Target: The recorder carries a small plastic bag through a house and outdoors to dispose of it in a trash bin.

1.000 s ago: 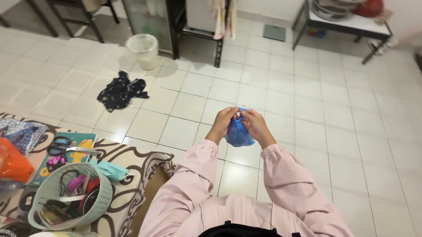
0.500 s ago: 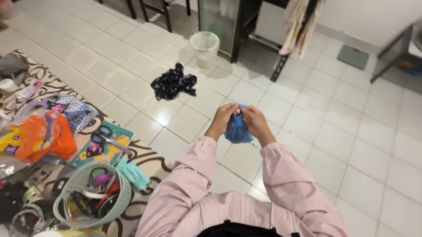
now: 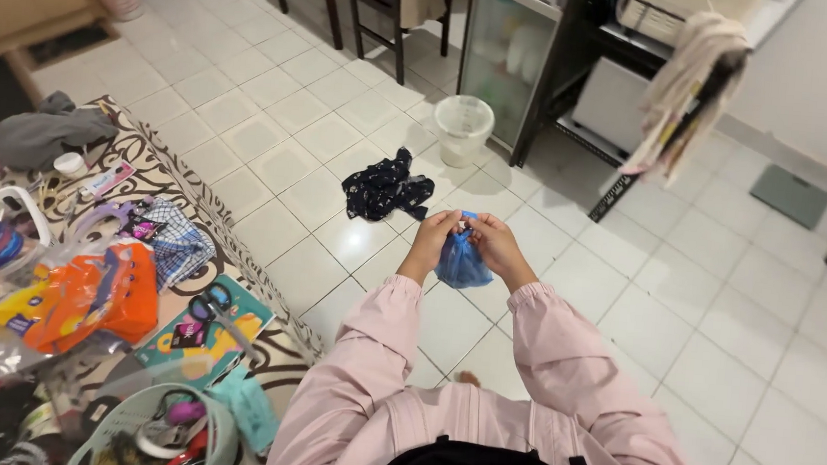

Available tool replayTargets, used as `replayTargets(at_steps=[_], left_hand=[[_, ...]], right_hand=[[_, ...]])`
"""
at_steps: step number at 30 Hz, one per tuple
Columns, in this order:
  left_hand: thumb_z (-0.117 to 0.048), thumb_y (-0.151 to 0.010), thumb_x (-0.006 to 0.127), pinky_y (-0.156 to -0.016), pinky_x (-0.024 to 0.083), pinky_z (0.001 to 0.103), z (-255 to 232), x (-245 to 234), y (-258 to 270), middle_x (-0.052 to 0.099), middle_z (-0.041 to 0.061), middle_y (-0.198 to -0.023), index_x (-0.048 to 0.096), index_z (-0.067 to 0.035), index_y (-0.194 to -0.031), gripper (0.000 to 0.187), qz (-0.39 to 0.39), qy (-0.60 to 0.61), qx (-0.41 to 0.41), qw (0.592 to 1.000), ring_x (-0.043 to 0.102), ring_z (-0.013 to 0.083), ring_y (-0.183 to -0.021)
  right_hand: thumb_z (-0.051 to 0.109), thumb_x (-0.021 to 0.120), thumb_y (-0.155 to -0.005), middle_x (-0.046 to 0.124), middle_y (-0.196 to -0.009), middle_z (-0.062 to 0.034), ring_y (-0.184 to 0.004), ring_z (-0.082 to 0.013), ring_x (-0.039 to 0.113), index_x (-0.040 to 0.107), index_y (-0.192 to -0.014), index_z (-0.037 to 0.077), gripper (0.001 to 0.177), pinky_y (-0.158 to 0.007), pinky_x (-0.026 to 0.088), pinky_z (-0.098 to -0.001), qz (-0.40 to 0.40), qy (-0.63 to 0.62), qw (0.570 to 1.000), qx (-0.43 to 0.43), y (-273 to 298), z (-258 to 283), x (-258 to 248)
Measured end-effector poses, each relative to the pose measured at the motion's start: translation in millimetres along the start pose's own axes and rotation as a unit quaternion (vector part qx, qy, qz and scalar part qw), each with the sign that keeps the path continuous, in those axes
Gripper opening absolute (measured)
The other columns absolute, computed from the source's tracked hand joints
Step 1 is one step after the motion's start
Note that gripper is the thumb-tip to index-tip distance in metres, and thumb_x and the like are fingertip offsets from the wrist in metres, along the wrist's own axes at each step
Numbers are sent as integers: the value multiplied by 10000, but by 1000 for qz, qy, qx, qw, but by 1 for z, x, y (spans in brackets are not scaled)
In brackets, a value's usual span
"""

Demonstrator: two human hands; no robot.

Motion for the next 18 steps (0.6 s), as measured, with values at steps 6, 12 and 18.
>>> replayTargets(at_steps=[6, 12, 18], left_hand=[[-247, -1028, 662, -743, 432, 233, -25, -15, -92, 535, -21, -767, 695, 25, -962, 282, -40, 14, 49, 998, 534, 94, -785], [-237, -1017, 653, -747, 435, 242, -65, -42, -153, 568, -15, -790, 681, 9, -942, 259, -103, 16, 96, 990, 533, 94, -789], [-235, -1021, 651, -749, 431, 242, -92, -108, -211, 567, -20, -798, 672, -7, -937, 245, -155, 20, 107, 982, 532, 93, -797]], right_hand=[[121, 681, -1002, 693, -959, -39, -809, -124, 616, 646, -1061, 69, 86, -786, 498, -283, 67, 34, 996, 40, -113, 28, -8], [136, 635, -1000, 717, -987, -52, -863, -144, 658, 633, -1042, 58, 88, -828, 528, -310, 125, 87, 987, 52, -198, 68, 38], [134, 624, -1011, 705, -986, -59, -857, -143, 648, 636, -1052, 61, 85, -822, 528, -307, 163, 62, 980, 92, -297, 36, 70]])
Point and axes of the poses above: each hand's wrist, its own y-axis away from the middle knuckle, its own x-axis out of the palm, z = x × y, the point moved 9 cm from there along -y, towards the middle knuckle
